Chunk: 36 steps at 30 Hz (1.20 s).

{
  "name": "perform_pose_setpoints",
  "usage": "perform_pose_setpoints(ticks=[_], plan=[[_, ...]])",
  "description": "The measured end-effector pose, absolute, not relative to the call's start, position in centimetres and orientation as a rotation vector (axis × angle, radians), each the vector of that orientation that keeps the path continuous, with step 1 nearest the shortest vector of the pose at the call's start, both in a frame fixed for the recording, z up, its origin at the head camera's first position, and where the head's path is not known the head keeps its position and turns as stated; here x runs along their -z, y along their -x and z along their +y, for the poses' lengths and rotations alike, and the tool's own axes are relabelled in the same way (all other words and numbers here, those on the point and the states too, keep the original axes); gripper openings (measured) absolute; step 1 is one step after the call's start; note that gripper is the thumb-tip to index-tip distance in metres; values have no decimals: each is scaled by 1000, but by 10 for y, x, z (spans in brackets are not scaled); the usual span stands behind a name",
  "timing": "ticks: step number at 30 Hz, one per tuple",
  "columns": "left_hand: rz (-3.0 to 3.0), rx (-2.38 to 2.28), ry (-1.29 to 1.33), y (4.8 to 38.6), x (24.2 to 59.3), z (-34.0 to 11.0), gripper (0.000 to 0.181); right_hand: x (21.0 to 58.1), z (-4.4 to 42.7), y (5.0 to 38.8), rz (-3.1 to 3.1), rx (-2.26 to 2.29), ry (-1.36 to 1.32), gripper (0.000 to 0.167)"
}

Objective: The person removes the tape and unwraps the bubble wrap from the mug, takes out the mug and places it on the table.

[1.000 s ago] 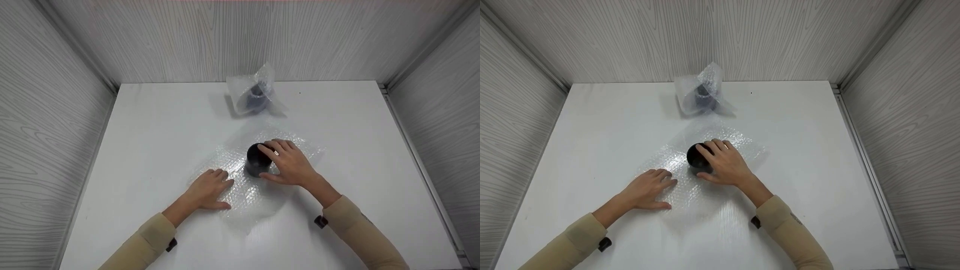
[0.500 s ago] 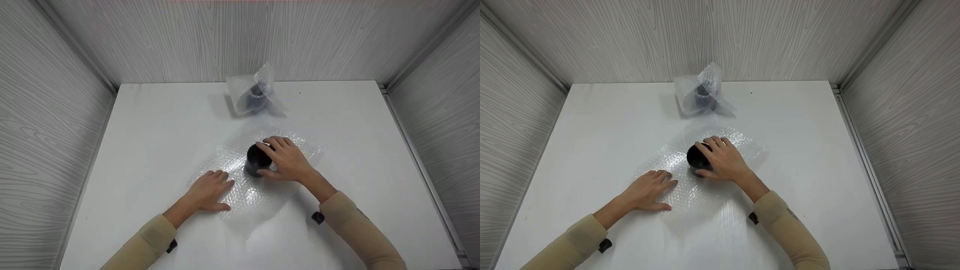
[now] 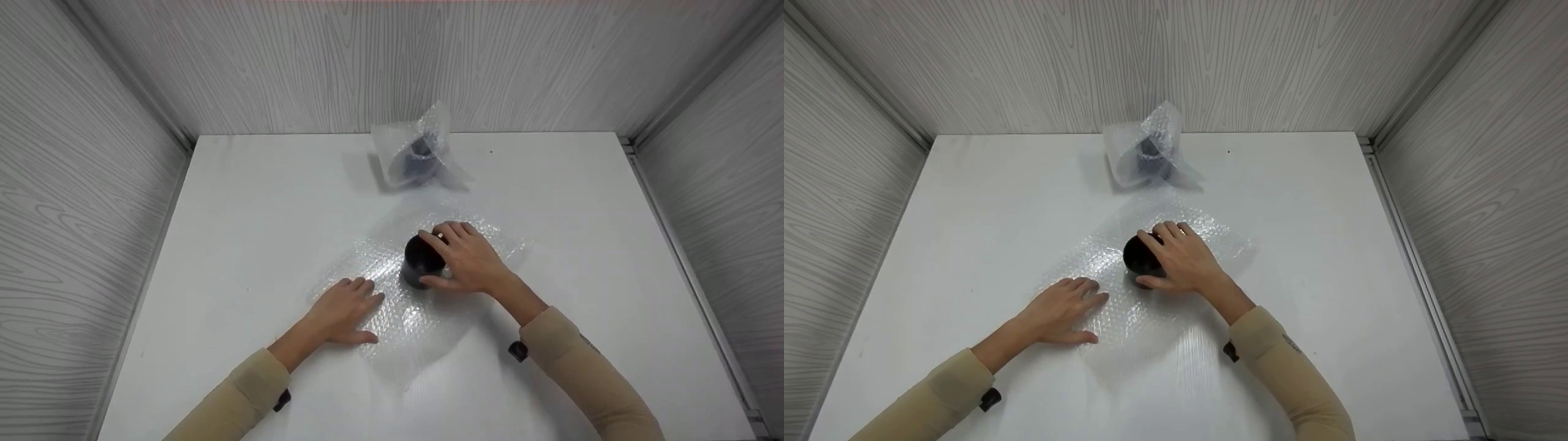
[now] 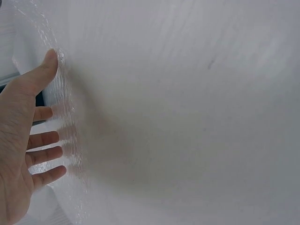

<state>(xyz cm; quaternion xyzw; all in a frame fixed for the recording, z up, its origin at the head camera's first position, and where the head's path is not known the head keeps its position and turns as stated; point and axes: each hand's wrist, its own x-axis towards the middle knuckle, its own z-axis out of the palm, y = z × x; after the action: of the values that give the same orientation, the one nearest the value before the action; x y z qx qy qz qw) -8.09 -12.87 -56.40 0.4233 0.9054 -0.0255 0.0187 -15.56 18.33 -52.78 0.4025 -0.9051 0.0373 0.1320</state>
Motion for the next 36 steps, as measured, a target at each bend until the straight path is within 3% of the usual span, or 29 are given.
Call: perform_pose_setpoints(ticks=[36], plan=[[2824, 127, -1333, 79, 567, -128, 82, 542, 173, 164, -2704, -135, -1150, 100]])
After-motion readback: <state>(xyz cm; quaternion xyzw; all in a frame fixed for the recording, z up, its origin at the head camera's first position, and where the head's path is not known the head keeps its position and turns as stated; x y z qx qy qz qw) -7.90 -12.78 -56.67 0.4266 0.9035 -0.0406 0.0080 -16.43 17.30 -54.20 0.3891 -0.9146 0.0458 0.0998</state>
